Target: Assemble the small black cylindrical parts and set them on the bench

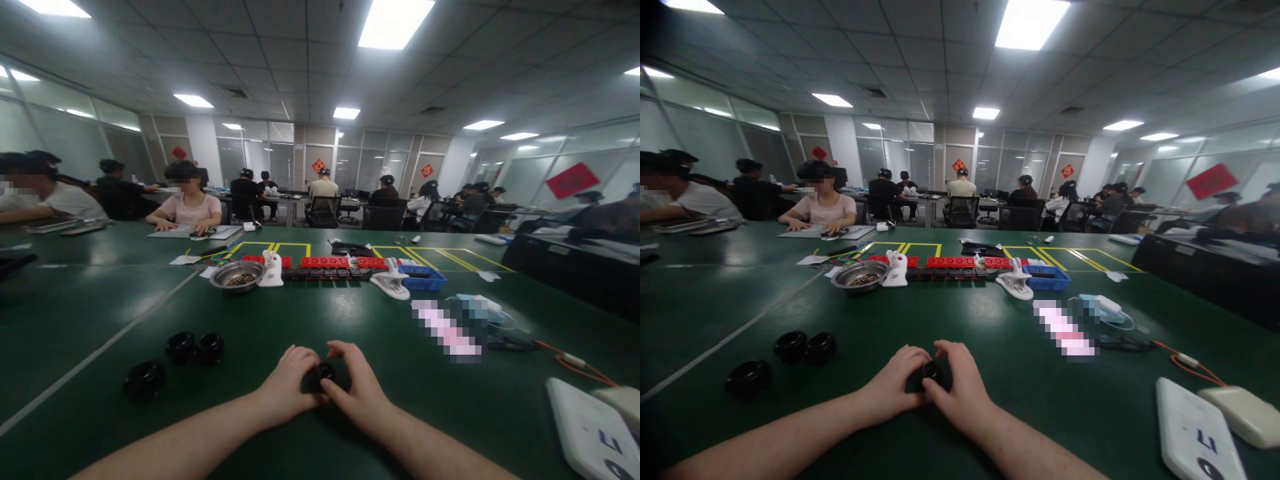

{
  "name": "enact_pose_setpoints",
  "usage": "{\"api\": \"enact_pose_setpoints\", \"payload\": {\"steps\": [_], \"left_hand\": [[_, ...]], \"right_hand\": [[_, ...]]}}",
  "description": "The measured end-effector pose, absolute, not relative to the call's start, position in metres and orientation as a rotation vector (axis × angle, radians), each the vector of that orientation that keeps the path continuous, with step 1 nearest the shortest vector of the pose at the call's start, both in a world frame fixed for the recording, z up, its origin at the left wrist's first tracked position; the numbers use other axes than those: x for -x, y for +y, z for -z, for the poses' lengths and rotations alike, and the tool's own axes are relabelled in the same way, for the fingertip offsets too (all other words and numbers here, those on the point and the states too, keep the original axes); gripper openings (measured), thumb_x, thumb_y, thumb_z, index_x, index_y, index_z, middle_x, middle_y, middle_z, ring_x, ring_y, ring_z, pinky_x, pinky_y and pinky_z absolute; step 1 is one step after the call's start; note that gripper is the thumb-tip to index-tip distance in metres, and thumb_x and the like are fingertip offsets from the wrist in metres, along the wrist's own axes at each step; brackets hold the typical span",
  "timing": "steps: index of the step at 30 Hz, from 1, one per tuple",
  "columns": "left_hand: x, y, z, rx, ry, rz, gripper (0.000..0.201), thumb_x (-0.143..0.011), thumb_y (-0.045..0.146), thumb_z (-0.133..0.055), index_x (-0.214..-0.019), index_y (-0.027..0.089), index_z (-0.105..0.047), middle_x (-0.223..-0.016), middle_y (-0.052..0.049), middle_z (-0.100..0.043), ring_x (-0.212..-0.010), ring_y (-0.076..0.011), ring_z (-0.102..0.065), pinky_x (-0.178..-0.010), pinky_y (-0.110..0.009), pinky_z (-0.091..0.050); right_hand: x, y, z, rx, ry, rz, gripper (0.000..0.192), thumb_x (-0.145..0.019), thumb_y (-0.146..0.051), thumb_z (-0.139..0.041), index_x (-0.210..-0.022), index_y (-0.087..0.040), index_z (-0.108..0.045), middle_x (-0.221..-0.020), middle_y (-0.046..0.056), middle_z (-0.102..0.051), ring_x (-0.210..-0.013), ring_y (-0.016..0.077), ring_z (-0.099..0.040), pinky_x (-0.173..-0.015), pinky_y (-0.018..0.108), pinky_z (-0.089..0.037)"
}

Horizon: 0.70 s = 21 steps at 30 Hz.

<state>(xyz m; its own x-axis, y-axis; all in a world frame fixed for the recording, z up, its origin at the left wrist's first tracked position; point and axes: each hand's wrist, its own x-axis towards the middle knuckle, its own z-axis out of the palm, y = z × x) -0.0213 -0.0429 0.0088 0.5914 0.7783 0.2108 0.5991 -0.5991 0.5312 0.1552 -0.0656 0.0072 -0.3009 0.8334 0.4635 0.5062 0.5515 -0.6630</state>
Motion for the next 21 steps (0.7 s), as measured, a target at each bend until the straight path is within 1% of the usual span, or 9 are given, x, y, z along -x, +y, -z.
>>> {"api": "enact_pose_setpoints", "payload": {"steps": [2,3,7,10,13,16,19,21], "left_hand": [[0.0211,-0.0429,-0.0090,-2.410,1.103,-0.605,0.028,-0.065,0.034,-0.067,-0.087,0.020,-0.055,-0.097,-0.003,-0.055,-0.093,-0.0226,-0.049,-0.089,-0.039,-0.033],[0.0212,-0.0426,-0.0088,-2.410,1.099,-0.604,0.029,-0.065,0.035,-0.066,-0.088,0.020,-0.055,-0.098,-0.004,-0.055,-0.093,-0.0227,-0.048,-0.089,-0.039,-0.033],[0.0223,-0.0417,-0.0073,-2.423,1.102,-0.595,0.035,-0.065,0.039,-0.066,-0.092,0.021,-0.054,-0.098,-0.004,-0.054,-0.094,-0.0234,-0.048,-0.090,-0.040,-0.032],[0.0219,-0.0424,-0.0080,-2.422,1.123,-0.585,0.032,-0.065,0.039,-0.066,-0.088,0.020,-0.055,-0.097,-0.004,-0.055,-0.093,-0.0232,-0.049,-0.092,-0.043,-0.029],[0.0207,-0.0437,-0.0100,-2.420,1.125,-0.579,0.027,-0.065,0.037,-0.065,-0.084,0.020,-0.055,-0.096,-0.003,-0.055,-0.093,-0.0228,-0.049,-0.093,-0.043,-0.028],[0.0205,-0.0440,-0.0117,-2.415,1.110,-0.574,0.027,-0.066,0.034,-0.065,-0.087,0.021,-0.055,-0.096,-0.003,-0.055,-0.093,-0.0225,-0.049,-0.093,-0.042,-0.029],[0.0210,-0.0434,-0.0121,-2.407,1.102,-0.572,0.033,-0.066,0.035,-0.065,-0.095,0.022,-0.054,-0.098,-0.004,-0.055,-0.094,-0.0231,-0.048,-0.092,-0.042,-0.029],[0.0213,-0.0431,-0.0118,-2.410,1.107,-0.582,0.034,-0.066,0.036,-0.066,-0.094,0.021,-0.053,-0.098,-0.004,-0.054,-0.094,-0.0236,-0.047,-0.091,-0.041,-0.031]], "right_hand": [[-0.1545,-0.0647,-0.0070,1.132,-1.955,-0.486,0.040,-0.068,-0.015,-0.055,-0.106,-0.018,-0.046,-0.092,0.006,-0.055,-0.090,0.0216,-0.051,-0.084,0.040,-0.039],[-0.1544,-0.0646,-0.0072,1.130,-1.964,-0.488,0.039,-0.067,-0.013,-0.052,-0.105,-0.018,-0.046,-0.091,0.006,-0.055,-0.090,0.0214,-0.051,-0.085,0.040,-0.039],[-0.1548,-0.0667,-0.0084,1.022,-2.026,-0.537,0.051,-0.062,-0.006,-0.046,-0.111,-0.020,-0.042,-0.103,0.006,-0.053,-0.100,0.0214,-0.047,-0.090,0.041,-0.035],[-0.1541,-0.0677,-0.0084,1.022,-2.002,-0.532,0.050,-0.065,-0.010,-0.051,-0.112,-0.019,-0.040,-0.108,0.008,-0.050,-0.102,0.0224,-0.046,-0.090,0.041,-0.035],[-0.1528,-0.0668,-0.0078,1.085,-1.950,-0.509,0.046,-0.065,-0.014,-0.056,-0.108,-0.018,-0.043,-0.100,0.008,-0.052,-0.095,0.0221,-0.049,-0.086,0.040,-0.039],[-0.1534,-0.0662,-0.0075,1.072,-1.964,-0.530,0.043,-0.066,-0.011,-0.053,-0.107,-0.019,-0.043,-0.095,0.006,-0.053,-0.092,0.0203,-0.050,-0.085,0.038,-0.040],[-0.1555,-0.0671,-0.0077,0.966,-2.023,-0.565,0.051,-0.065,-0.007,-0.048,-0.114,-0.020,-0.039,-0.104,0.007,-0.052,-0.099,0.0199,-0.048,-0.089,0.038,-0.038],[-0.1564,-0.0679,-0.0080,0.937,-2.041,-0.569,0.055,-0.066,-0.009,-0.049,-0.118,-0.020,-0.037,-0.110,0.008,-0.049,-0.104,0.0211,-0.045,-0.092,0.039,-0.035]]}}
